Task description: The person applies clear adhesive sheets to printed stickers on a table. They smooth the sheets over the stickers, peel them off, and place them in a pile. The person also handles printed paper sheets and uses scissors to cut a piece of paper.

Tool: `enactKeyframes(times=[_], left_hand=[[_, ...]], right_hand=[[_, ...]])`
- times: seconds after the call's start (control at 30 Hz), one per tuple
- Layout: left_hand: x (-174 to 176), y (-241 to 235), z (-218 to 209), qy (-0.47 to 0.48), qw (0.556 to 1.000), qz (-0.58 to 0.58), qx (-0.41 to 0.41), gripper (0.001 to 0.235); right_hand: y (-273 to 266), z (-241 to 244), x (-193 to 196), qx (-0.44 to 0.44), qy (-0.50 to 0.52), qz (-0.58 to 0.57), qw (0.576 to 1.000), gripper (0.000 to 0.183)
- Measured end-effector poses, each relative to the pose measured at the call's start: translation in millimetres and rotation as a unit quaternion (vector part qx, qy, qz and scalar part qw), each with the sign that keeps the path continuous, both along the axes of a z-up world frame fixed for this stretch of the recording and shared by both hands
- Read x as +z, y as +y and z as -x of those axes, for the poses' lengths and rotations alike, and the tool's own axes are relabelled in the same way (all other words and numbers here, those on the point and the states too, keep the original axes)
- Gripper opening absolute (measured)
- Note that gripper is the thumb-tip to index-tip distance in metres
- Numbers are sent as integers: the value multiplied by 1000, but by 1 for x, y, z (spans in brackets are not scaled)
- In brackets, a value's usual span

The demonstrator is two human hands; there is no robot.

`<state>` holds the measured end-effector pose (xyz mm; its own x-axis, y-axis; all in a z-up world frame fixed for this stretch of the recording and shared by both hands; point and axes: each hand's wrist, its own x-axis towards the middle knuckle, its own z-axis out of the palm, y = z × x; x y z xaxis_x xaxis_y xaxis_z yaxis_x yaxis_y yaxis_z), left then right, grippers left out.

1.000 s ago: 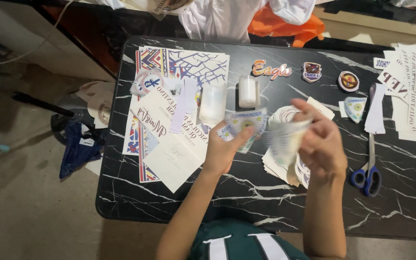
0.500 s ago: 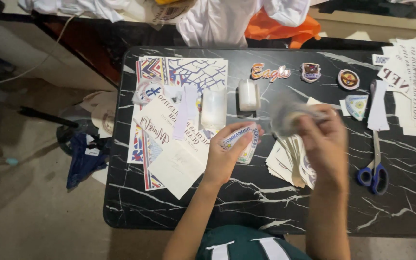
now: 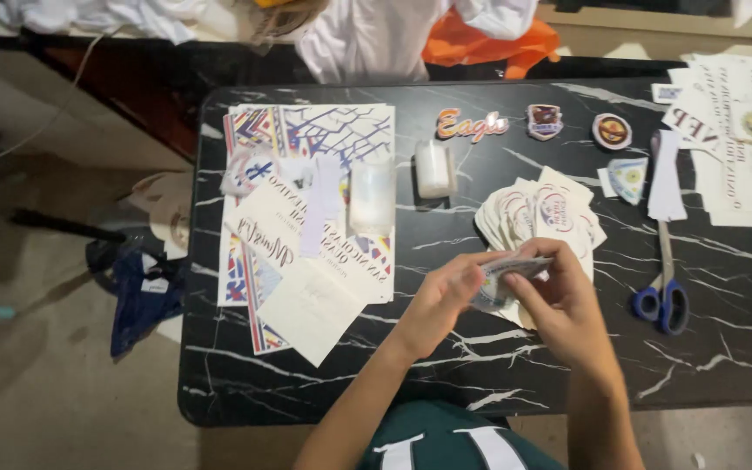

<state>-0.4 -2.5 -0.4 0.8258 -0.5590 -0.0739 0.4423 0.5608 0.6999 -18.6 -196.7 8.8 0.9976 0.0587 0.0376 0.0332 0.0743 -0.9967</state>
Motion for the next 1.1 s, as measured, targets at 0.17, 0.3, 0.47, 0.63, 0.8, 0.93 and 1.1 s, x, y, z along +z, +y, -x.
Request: enactKeyframes(times=[0.17, 0.3, 0.47, 0.63, 0.8, 0.93, 1.1], left_hand=[[-27, -24, -2, -86, 990, -95, 63, 40], [-24, -22, -17, -73, 988, -130, 51, 35], [-25, -31, -27, 33, 996, -75, 43, 37], [-29, -40, -27, -28, 994, -101, 37, 35], [-17, -45, -31, -97, 988, -117, 2, 28], [-24, -67, -40, -72, 989, -126, -19, 29], [-13, -115, -61, -88, 995, -34, -12, 37]], right_hand=[[15, 5, -6, -78, -5, 30, 997, 54], [5, 1, 3, -46, -30, 131, 990, 91], [-5, -6, 51, 30, -189, 380, 905, 110], [-17, -9, 55, 97, -176, 422, 884, 91], [-20, -12, 77, 88, -156, 450, 875, 98], [-53, -20, 61, 85, -171, 482, 855, 93], [-86, -29, 57, 52, -155, 331, 929, 105]])
